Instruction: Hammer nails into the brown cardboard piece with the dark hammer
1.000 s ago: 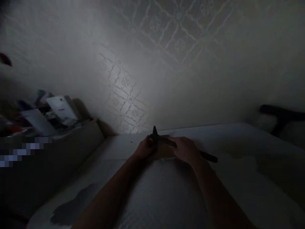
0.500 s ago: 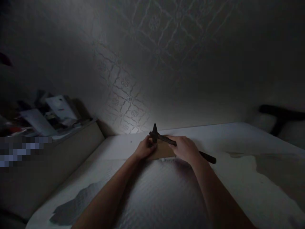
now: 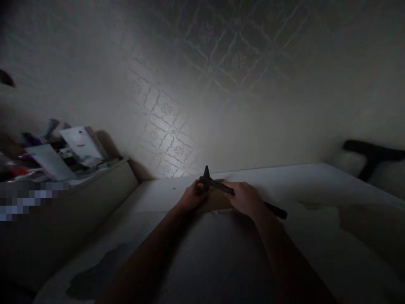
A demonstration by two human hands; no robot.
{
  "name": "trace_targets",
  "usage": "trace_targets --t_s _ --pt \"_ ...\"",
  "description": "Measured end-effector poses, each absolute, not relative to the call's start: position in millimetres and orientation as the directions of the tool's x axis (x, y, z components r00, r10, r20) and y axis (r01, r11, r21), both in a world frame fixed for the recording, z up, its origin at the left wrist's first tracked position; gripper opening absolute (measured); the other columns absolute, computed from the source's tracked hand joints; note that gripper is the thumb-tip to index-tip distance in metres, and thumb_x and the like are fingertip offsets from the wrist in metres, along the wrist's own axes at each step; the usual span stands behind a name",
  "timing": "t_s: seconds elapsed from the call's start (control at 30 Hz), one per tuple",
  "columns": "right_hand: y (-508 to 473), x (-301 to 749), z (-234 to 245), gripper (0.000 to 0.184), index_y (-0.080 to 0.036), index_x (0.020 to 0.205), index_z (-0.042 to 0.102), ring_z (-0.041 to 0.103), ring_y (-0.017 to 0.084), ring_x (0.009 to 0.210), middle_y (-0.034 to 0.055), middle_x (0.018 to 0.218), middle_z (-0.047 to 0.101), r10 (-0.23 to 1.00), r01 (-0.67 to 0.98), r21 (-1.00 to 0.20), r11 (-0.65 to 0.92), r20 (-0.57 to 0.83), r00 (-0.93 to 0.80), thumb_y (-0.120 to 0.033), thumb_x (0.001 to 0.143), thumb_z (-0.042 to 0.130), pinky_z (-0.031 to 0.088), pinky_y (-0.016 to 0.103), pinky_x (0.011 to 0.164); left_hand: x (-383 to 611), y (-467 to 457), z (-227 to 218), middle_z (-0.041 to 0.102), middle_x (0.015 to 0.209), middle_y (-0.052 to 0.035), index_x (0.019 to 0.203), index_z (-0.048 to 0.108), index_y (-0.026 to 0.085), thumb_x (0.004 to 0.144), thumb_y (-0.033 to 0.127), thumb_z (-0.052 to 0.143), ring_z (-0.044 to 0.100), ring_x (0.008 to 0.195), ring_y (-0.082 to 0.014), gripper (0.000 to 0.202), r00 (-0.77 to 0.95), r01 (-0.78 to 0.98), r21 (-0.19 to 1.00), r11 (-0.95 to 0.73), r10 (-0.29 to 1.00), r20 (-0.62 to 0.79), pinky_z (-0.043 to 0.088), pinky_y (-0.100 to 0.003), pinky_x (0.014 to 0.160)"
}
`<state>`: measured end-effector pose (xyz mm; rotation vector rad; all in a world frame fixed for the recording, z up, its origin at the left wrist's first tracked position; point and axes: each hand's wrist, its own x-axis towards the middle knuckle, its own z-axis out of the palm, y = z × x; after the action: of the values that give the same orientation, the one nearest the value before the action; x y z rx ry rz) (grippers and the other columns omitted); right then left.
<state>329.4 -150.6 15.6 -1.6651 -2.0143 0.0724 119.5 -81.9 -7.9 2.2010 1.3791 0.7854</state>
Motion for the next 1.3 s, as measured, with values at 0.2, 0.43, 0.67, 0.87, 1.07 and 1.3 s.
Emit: trace_targets --t_s 0.2,0.43,0.67,0.87,1.07,1.3 --pt "-150.0 330.0 16.0 0.044 -0.030 0.124 0.061 0.066 0.024 0.097 0.0048 0.109 0.071 0.934 0.890 -0.383 0.247 0.339 -0.113 -0.024 0.082 0.053 0.048 0.028 0.075 118.6 -79.4 -10.6 0.067 0.094 -0.0049 0.109 0.050 0.019 0.072 0.022 0.063 0.063 0.087 -0.0194 0.039 0.364 0.673 0.592 -0.444 0.895 0.257 0.049 -0.031 0.078" --pt "-150.1 329.5 16.5 0.045 -0.031 0.125 0.060 0.066 0.023 0.098 0.0039 0.110 0.070 0.928 0.883 -0.397 0.252 0.358 -0.104 -0.023 0.081 0.054 0.048 0.028 0.077 118.0 -77.5 -12.1 0.067 0.095 -0.0047 0.111 0.049 0.020 0.072 0.024 0.064 0.063 0.087 -0.0199 0.043 0.356 0.690 0.578 -0.437 0.899 0.254 0.049 -0.030 0.077" --pt "-150.3 329.7 16.5 0.043 -0.031 0.123 0.061 0.065 0.022 0.099 0.0033 0.111 0.070 0.931 0.884 -0.393 0.253 0.346 -0.113 -0.024 0.081 0.054 0.047 0.027 0.077 117.8 -79.4 -9.9 0.068 0.096 -0.0052 0.111 0.049 0.019 0.073 0.023 0.062 0.063 0.086 -0.0189 0.040 0.375 0.675 0.580 -0.457 0.889 0.264 0.049 -0.030 0.077" --pt "-149.4 330.4 15.6 0.044 -0.030 0.124 0.060 0.066 0.022 0.097 0.0040 0.112 0.070 0.929 0.885 -0.395 0.248 0.355 -0.102 -0.024 0.081 0.055 0.047 0.027 0.076 118.6 -82.2 -6.8 0.068 0.094 -0.0053 0.107 0.051 0.018 0.073 0.020 0.061 0.064 0.085 -0.0184 0.036 0.368 0.683 0.577 -0.449 0.893 0.260 0.049 -0.029 0.077" --pt "-148.3 330.8 15.3 0.042 -0.031 0.120 0.063 0.067 0.022 0.094 0.0038 0.106 0.072 0.934 0.884 -0.392 0.253 0.338 -0.118 -0.023 0.080 0.055 0.047 0.027 0.074 118.2 -82.6 -6.0 0.069 0.094 -0.0048 0.111 0.050 0.019 0.073 0.022 0.062 0.064 0.085 -0.0186 0.040 0.364 0.687 0.581 -0.435 0.899 0.243 0.049 -0.029 0.076" --pt "-149.7 330.1 14.7 0.043 -0.029 0.122 0.062 0.066 0.023 0.096 0.0049 0.108 0.071 0.932 0.884 -0.393 0.254 0.344 -0.116 -0.024 0.081 0.053 0.048 0.027 0.076 118.6 -80.4 -7.6 0.069 0.095 -0.0048 0.109 0.052 0.019 0.072 0.022 0.062 0.064 0.087 -0.0188 0.038 0.362 0.689 0.582 -0.432 0.901 0.241 0.049 -0.029 0.077"
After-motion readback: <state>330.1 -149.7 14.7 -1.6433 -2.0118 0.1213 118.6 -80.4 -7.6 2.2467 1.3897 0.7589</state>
